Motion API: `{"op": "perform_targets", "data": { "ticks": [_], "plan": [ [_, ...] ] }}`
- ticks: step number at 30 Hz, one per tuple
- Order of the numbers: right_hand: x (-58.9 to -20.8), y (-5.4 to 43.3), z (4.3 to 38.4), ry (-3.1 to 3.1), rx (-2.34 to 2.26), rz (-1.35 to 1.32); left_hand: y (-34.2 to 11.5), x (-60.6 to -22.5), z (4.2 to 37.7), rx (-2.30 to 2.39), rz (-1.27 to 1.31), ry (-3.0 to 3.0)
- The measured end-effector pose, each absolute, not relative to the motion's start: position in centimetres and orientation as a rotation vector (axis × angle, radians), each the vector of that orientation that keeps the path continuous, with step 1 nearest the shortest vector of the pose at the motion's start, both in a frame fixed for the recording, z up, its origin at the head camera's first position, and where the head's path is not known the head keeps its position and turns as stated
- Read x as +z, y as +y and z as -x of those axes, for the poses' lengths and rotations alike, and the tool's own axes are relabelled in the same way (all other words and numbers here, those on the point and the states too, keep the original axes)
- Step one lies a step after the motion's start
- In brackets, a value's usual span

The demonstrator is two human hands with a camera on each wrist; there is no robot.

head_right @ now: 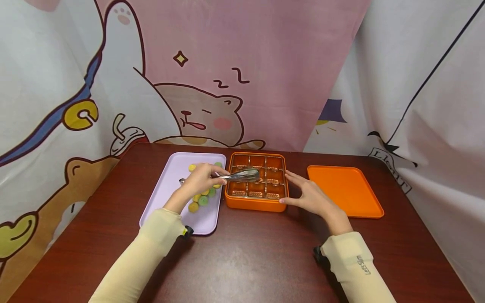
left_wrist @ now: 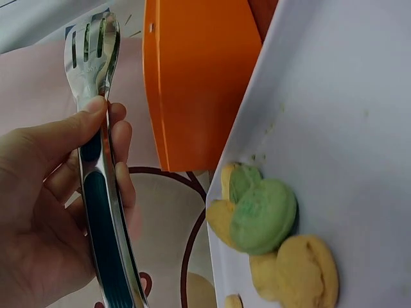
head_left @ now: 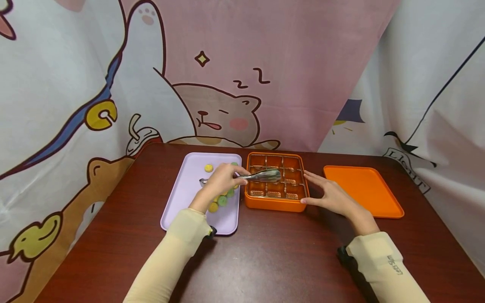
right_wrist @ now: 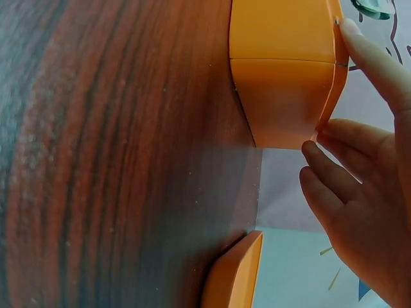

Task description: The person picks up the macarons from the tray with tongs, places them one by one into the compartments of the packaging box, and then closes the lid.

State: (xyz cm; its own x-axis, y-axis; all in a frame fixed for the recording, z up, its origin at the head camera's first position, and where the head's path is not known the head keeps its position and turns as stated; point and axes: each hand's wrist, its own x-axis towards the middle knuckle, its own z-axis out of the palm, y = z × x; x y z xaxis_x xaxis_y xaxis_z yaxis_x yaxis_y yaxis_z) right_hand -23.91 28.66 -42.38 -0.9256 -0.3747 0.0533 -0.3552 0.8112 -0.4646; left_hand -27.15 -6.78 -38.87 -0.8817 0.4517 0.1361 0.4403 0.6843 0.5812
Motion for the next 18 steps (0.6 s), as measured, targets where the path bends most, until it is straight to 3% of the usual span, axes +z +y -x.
{"op": "perform_targets", "data": {
  "ticks": [18],
  "plan": [
    [-42.3, 28.7, 23.9, 2.943, -0.758, 0.599, -4.6, -38.9, 27.0, 0.971, -0.803, 2.852]
  ]
}}
